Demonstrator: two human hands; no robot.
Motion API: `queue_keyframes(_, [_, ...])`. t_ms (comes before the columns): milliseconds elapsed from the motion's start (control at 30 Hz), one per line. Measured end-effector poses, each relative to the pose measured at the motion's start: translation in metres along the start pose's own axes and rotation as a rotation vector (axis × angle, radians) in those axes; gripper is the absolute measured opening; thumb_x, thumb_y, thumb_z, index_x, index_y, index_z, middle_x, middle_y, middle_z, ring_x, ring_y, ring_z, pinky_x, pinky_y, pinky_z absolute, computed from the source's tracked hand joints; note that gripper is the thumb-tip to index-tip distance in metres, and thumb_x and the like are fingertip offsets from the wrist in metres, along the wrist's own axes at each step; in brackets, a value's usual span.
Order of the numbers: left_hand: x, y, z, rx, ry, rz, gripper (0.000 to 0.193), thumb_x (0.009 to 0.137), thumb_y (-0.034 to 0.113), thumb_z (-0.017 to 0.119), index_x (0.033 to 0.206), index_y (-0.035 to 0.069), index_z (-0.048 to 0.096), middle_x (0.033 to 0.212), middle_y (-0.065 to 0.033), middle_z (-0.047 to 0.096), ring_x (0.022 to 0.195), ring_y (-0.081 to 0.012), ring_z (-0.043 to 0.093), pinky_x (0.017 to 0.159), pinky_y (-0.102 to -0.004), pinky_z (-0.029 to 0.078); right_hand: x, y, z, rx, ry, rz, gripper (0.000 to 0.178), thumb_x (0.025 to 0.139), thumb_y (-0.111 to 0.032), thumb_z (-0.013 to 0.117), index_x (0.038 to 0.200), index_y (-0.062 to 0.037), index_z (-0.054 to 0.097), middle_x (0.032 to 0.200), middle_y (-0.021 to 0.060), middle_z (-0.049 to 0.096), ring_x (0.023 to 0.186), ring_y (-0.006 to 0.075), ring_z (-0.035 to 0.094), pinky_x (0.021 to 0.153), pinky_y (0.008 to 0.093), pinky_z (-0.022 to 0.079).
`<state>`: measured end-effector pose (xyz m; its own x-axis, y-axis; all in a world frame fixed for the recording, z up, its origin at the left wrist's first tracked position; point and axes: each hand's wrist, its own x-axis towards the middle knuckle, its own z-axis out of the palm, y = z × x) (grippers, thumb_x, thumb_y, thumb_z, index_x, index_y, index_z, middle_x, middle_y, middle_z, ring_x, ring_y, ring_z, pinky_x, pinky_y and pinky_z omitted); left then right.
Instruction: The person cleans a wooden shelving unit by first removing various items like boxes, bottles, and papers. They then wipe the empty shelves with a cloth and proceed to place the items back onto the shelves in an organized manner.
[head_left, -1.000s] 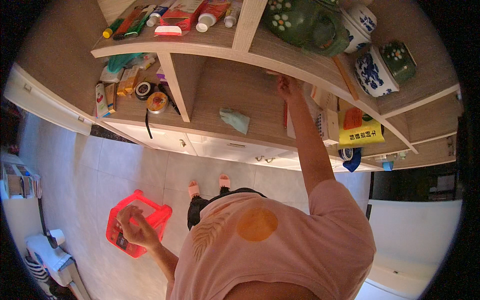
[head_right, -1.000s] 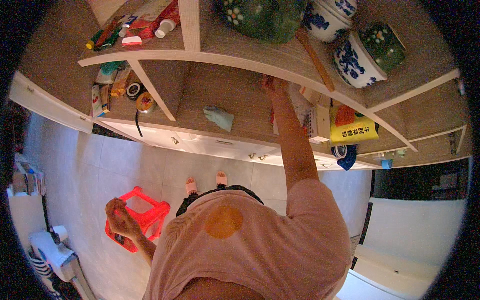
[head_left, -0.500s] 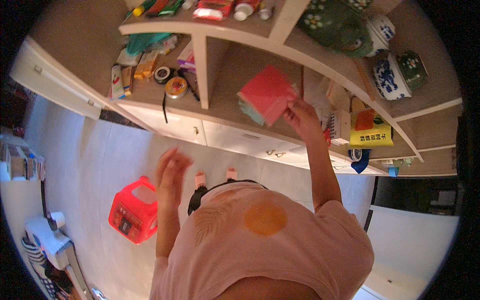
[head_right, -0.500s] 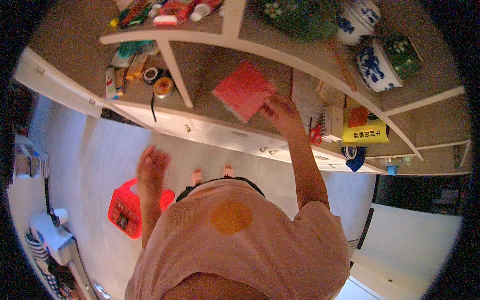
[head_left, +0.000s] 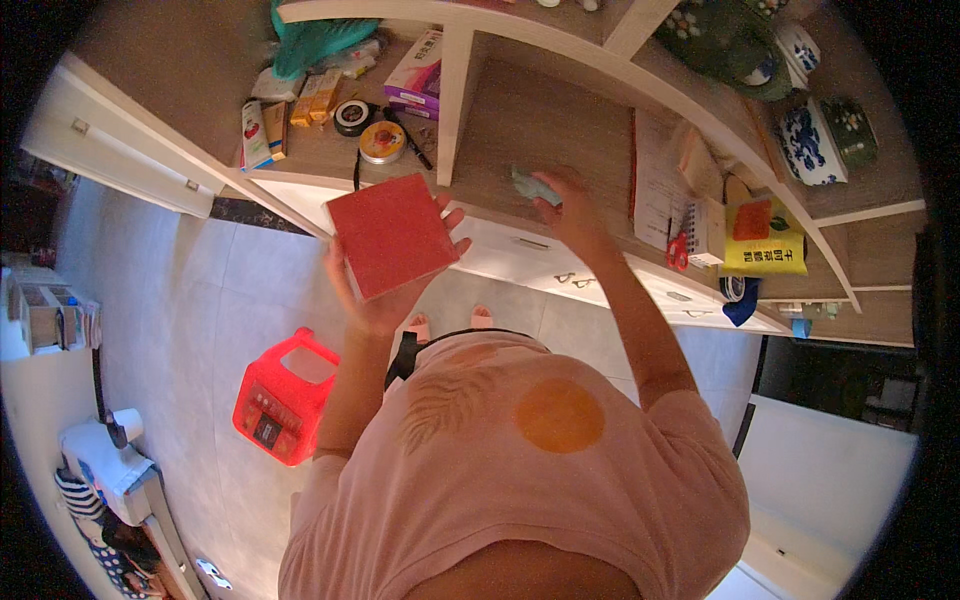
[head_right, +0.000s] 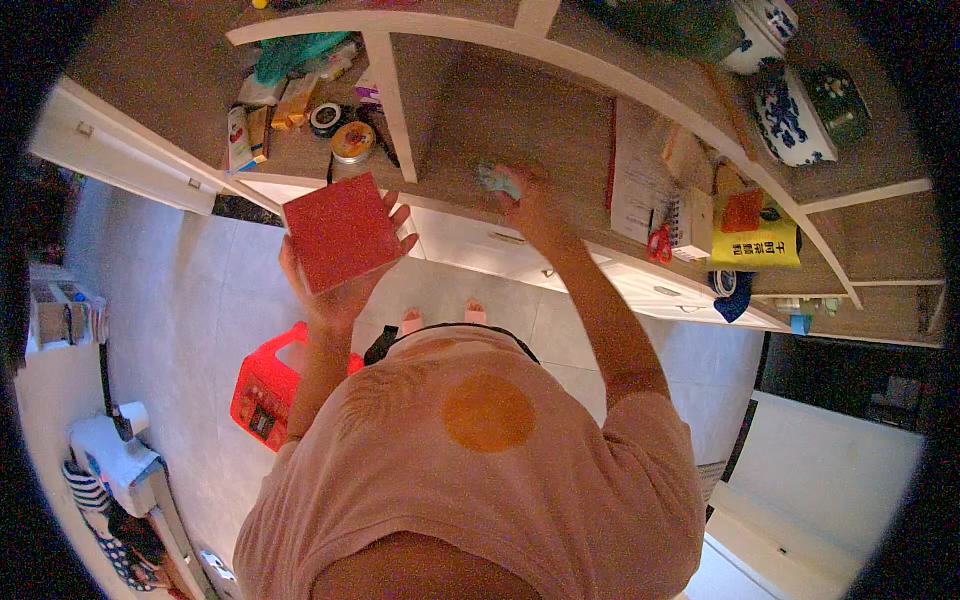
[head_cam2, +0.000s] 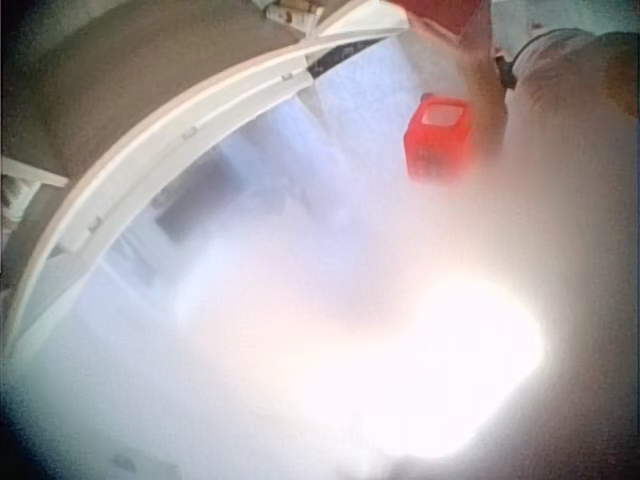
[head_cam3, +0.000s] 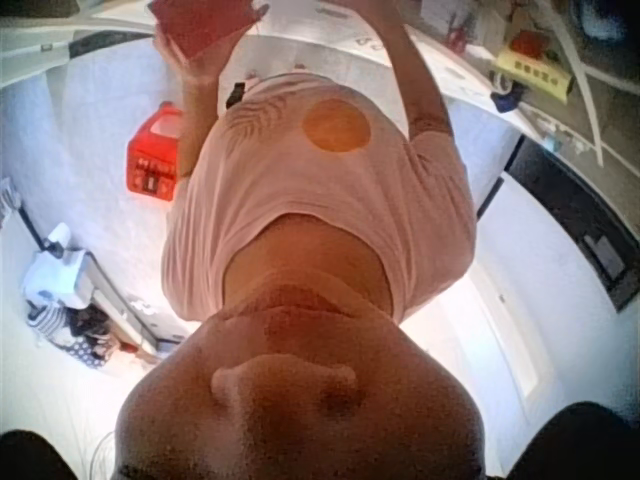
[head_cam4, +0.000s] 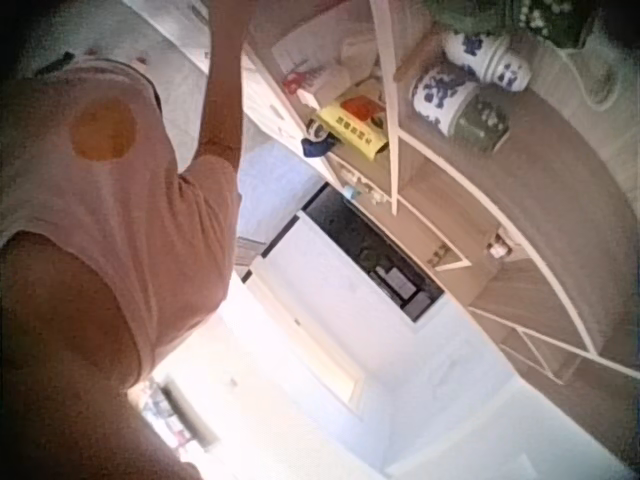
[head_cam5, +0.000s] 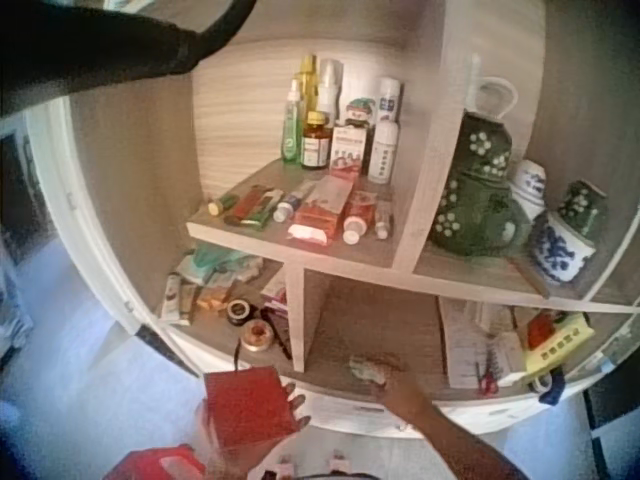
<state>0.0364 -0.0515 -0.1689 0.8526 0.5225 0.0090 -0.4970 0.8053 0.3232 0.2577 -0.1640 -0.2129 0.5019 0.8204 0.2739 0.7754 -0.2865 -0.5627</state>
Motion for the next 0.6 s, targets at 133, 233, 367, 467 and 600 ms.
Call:
queue_keyframes(133, [0.005, 0.014, 0.01, -0.134, -0.11, -0.082, 0.092, 0.069, 0.069, 0.041, 0.131, 0.004, 0.023, 0.129, -0.0196, 0.032, 0.117, -0.0406, 0.032, 0.094, -0.0583, 0.023, 0.012, 0.086, 0.026, -0.366, 0.004, -0.267, 0.029, 0.076, -0.008, 0.058, 0.105, -0.0066, 0.054, 0.101, 0.0116, 0.055, 0.085, 0.0186, 0.055, 0.068, 0.0274, 0.048])
queue_keyframes(233, [0.006, 0.023, 0.009, -0.056, -0.022, -0.058, 0.09, 0.068, 0.071, 0.04, 0.13, 0.008, 0.026, 0.13, -0.0167, 0.032, 0.114, -0.0429, 0.035, 0.09, -0.0621, 0.027, 0.019, 0.052, 0.021, 0.04, -0.135, 0.044, 0.032, 0.074, -0.005, 0.058, 0.106, -0.0069, 0.054, 0.103, 0.0111, 0.054, 0.09, 0.0178, 0.054, 0.067, 0.0266, 0.048])
queue_keyframes(367, [0.005, 0.025, 0.004, -0.101, -0.084, -0.076, 0.08, 0.076, 0.066, 0.035, 0.129, 0.007, 0.028, 0.128, -0.0165, 0.035, 0.115, -0.0341, 0.038, 0.095, -0.052, 0.028, 0.008, -0.091, -0.031, 0.397, -0.163, -0.061, 0.037, 0.07, 0.003, 0.057, 0.106, -0.008, 0.055, 0.103, 0.0091, 0.052, 0.088, 0.0178, 0.053, 0.066, 0.0271, 0.047])
queue_keyframes(467, [0.009, 0.018, 0.006, -0.223, -0.056, -0.094, 0.072, 0.079, 0.062, 0.032, 0.128, 0.008, 0.031, 0.128, -0.0153, 0.036, 0.113, -0.0297, 0.041, 0.096, -0.047, 0.029, 0.008, -0.149, -0.035, 0.131, -0.126, -0.599, 0.039, 0.066, 0.004, 0.057, 0.102, -0.0107, 0.056, 0.098, 0.0085, 0.052, 0.086, 0.0245, 0.051, 0.072, 0.0335, 0.044])
queue_keyframes(600, [0.011, 0.012, 0.005, -0.183, -0.075, -0.134, 0.069, 0.081, 0.061, 0.031, 0.126, 0.009, 0.033, 0.126, -0.0116, 0.038, 0.113, -0.0276, 0.04, 0.095, -0.0438, 0.03, 0.007, -0.167, 0.005, 0.197, -0.132, -0.686, 0.034, 0.065, 0.003, 0.056, 0.097, -0.01, 0.058, 0.095, 0.0094, 0.05, 0.088, 0.0289, 0.047, 0.075, 0.0371, 0.041])
